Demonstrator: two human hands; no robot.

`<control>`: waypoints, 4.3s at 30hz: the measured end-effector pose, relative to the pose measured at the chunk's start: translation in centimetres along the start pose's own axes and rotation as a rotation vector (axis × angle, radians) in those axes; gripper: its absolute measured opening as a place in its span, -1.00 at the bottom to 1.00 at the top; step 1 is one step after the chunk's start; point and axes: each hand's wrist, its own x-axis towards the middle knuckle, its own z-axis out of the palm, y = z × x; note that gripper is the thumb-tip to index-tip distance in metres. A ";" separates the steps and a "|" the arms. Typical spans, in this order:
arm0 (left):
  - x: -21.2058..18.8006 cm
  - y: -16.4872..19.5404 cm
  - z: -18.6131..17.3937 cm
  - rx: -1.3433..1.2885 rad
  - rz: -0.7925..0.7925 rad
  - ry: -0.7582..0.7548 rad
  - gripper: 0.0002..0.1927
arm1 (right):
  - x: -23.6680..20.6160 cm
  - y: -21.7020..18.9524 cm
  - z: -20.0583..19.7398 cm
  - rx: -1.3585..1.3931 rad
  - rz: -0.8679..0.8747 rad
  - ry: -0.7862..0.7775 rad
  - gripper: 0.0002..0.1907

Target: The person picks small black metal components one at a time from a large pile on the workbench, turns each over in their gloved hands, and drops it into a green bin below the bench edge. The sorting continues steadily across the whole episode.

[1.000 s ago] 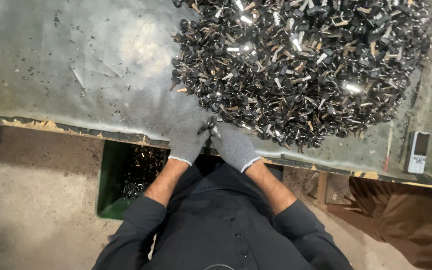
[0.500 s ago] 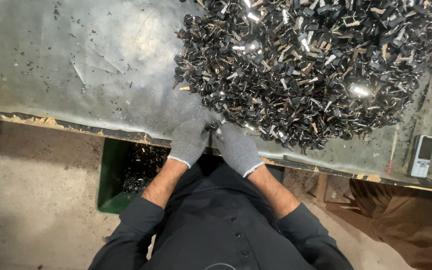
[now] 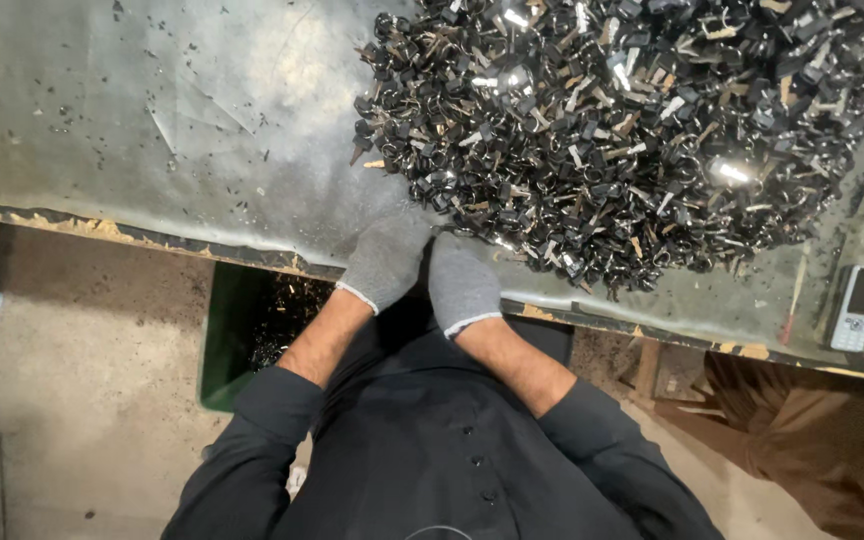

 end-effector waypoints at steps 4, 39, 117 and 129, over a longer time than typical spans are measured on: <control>-0.6 0.8 0.2 -0.057 -0.288 -0.072 -0.64 | 0.0 1.3 -1.2 0.076 -0.061 -0.023 -0.81; -3.8 2.6 1.1 0.226 -0.196 0.207 -0.86 | -2.6 2.2 -1.3 0.188 -0.051 -0.047 -0.73; -3.1 2.6 0.7 0.190 0.098 0.133 -0.64 | -4.2 4.2 -0.2 0.177 -0.067 -0.136 -0.68; -3.2 3.5 1.9 0.188 -0.020 0.275 -0.73 | -3.3 4.6 -0.8 0.166 0.177 -0.193 -0.55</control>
